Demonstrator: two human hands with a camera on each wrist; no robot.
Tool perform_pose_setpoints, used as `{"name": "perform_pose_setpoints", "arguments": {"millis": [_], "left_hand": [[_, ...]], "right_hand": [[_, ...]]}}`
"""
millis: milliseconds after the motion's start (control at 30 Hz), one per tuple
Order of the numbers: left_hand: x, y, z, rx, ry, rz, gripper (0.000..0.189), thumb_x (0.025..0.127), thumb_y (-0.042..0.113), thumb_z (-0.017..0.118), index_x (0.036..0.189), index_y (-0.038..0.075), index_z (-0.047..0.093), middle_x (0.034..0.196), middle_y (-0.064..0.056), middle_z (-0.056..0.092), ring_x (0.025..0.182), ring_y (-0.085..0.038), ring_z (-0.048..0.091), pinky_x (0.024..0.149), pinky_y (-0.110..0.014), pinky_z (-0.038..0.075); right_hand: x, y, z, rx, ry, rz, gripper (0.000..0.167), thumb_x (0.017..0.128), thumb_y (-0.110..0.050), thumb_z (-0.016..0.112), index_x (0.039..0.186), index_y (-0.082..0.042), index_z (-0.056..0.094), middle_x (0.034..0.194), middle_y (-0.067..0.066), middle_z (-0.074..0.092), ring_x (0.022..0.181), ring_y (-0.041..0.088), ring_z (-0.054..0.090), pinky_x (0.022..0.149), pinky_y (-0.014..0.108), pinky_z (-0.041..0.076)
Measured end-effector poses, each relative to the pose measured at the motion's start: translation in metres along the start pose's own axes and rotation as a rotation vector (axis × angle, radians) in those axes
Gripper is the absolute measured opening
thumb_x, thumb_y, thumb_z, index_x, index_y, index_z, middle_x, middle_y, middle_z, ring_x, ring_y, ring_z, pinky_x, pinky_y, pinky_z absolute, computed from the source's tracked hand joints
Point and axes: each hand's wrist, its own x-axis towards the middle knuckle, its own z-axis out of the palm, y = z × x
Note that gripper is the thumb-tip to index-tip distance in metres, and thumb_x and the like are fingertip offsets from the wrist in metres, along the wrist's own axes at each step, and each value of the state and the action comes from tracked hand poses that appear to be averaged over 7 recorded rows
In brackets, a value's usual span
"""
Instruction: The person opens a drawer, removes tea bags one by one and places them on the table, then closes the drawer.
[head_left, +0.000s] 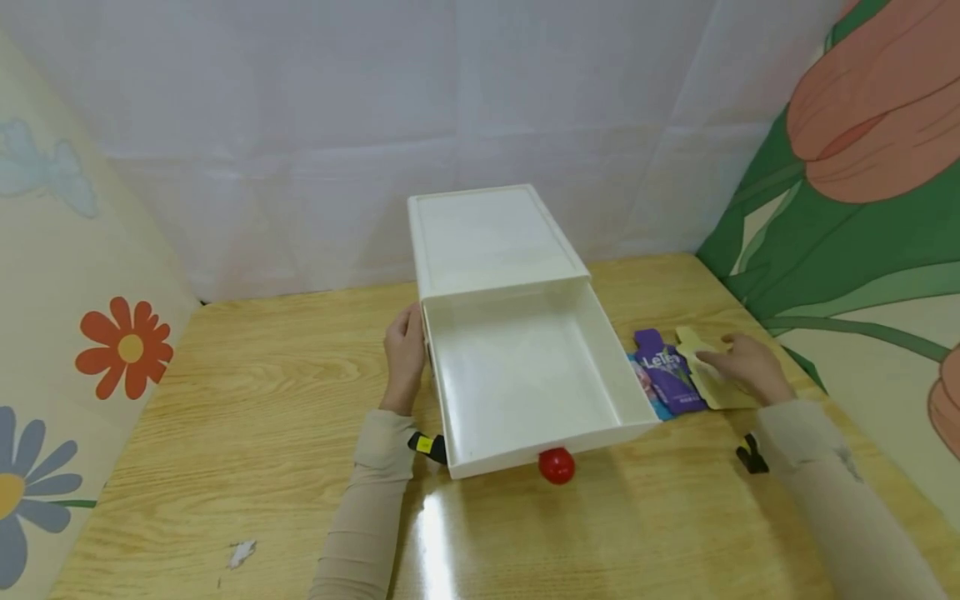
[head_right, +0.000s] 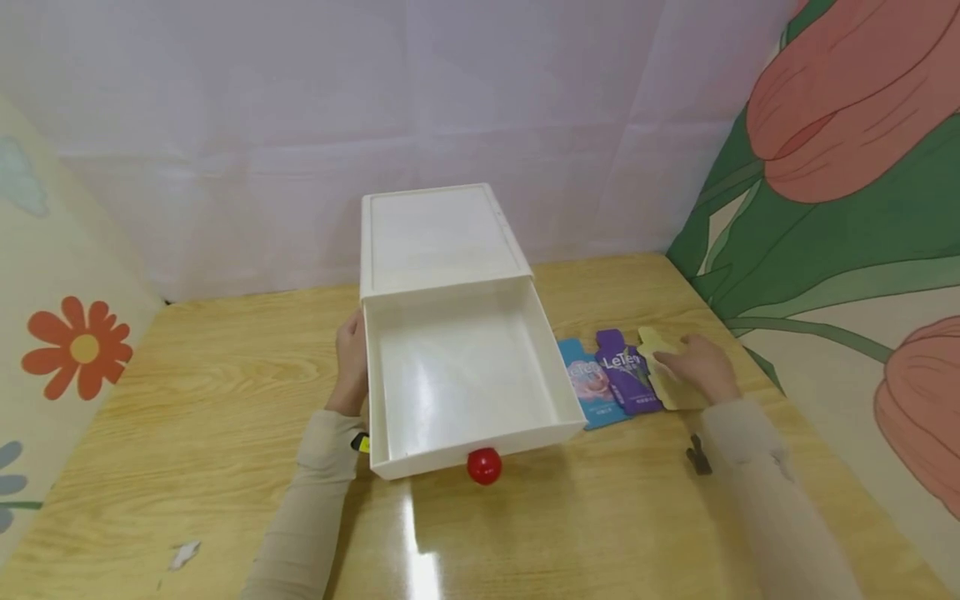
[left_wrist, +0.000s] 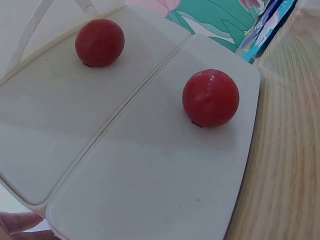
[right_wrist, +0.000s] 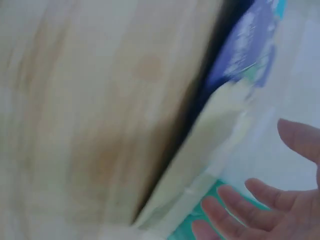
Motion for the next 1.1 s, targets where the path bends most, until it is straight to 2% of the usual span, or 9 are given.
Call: {"name": "perform_pose_setpoints", "arguments": {"millis": [200,367,433,567,700,800,933,1000,1100], "left_hand": [[0.000,-0.001,0.000,-0.012,0.004,-0.006,0.039,0.094,0.033,0.045,0.109,0.003,0.064,0.102,-0.012,0.063,0.086,-0.015,0.055,0.072,-0.025,0.046],[0.000,-0.002,0.000,-0.016,-0.008,-0.001,0.039,0.094,0.033,0.045,0.110,0.003,0.064,0.103,-0.012,0.063,0.085,-0.015,0.056,0.071,-0.025,0.047],[-0.002,0.002,0.000,-0.013,-0.011,-0.002,0.039,0.094,0.031,0.045,0.112,0.002,0.063,0.104,-0.014,0.063,0.086,-0.016,0.056,0.071,-0.024,0.046],[-0.002,0.002,0.000,-0.010,-0.005,-0.007,0.038,0.095,0.030,0.044,0.112,0.001,0.063,0.104,-0.014,0.063,0.085,-0.015,0.056,0.071,-0.022,0.046],[0.000,-0.002,0.000,-0.010,-0.002,-0.007,0.039,0.094,0.031,0.044,0.112,0.002,0.063,0.104,-0.014,0.063,0.086,-0.016,0.056,0.072,-0.023,0.046],[-0.001,-0.002,0.000,-0.009,0.001,-0.007,0.039,0.095,0.031,0.044,0.113,0.002,0.062,0.106,-0.014,0.062,0.088,-0.017,0.056,0.073,-0.023,0.046],[0.000,-0.002,0.000,-0.012,0.005,-0.007,0.038,0.094,0.031,0.045,0.112,0.002,0.063,0.103,-0.014,0.063,0.086,-0.016,0.055,0.072,-0.023,0.046],[0.000,-0.002,0.000,-0.017,0.003,-0.007,0.038,0.094,0.031,0.045,0.111,0.002,0.063,0.101,-0.013,0.063,0.084,-0.015,0.055,0.071,-0.023,0.046],[0.000,-0.002,0.000,-0.023,-0.002,-0.002,0.038,0.094,0.031,0.044,0.110,0.002,0.064,0.100,-0.012,0.063,0.083,-0.014,0.055,0.070,-0.024,0.046]], "right_hand": [[-0.010,-0.024,0.000,-0.045,0.126,-0.087,0.075,0.092,-0.044,0.045,0.127,0.021,0.029,0.119,0.044,0.037,0.102,0.054,0.041,0.077,0.058,0.041],[-0.026,-0.048,0.000,-0.010,0.244,-0.175,0.067,0.092,-0.041,0.048,0.126,0.016,0.037,0.118,0.039,0.043,0.099,0.051,0.046,0.072,0.055,0.044],[-0.034,-0.056,0.000,0.003,0.322,-0.233,0.060,0.091,-0.037,0.051,0.123,0.013,0.044,0.112,0.036,0.050,0.093,0.047,0.052,0.067,0.051,0.046],[-0.052,-0.073,0.000,0.011,0.454,-0.327,0.045,0.090,-0.029,0.057,0.114,0.008,0.055,0.095,0.030,0.061,0.078,0.041,0.059,0.055,0.041,0.047],[-0.068,-0.091,-0.002,0.036,0.523,-0.377,0.037,0.088,-0.024,0.060,0.110,0.006,0.059,0.087,0.025,0.063,0.071,0.036,0.060,0.052,0.033,0.043],[-0.078,-0.101,-0.002,0.057,0.569,-0.410,0.034,0.086,-0.022,0.063,0.108,0.004,0.062,0.082,0.022,0.065,0.064,0.016,0.060,0.050,0.024,0.042],[-0.089,-0.111,-0.002,0.086,0.644,-0.472,0.029,0.083,-0.018,0.066,0.105,0.002,0.064,0.076,0.019,0.065,0.060,-0.014,0.044,0.048,0.013,0.037],[-0.095,-0.115,-0.001,0.108,0.683,-0.508,0.028,0.082,-0.016,0.067,0.104,0.001,0.065,0.073,0.018,0.065,0.059,-0.019,0.041,0.048,0.010,0.036],[-0.102,-0.122,0.001,0.160,0.726,-0.561,0.025,0.080,-0.011,0.068,0.102,0.001,0.066,0.068,0.014,0.063,0.056,-0.015,0.043,0.049,0.009,0.036]]}}
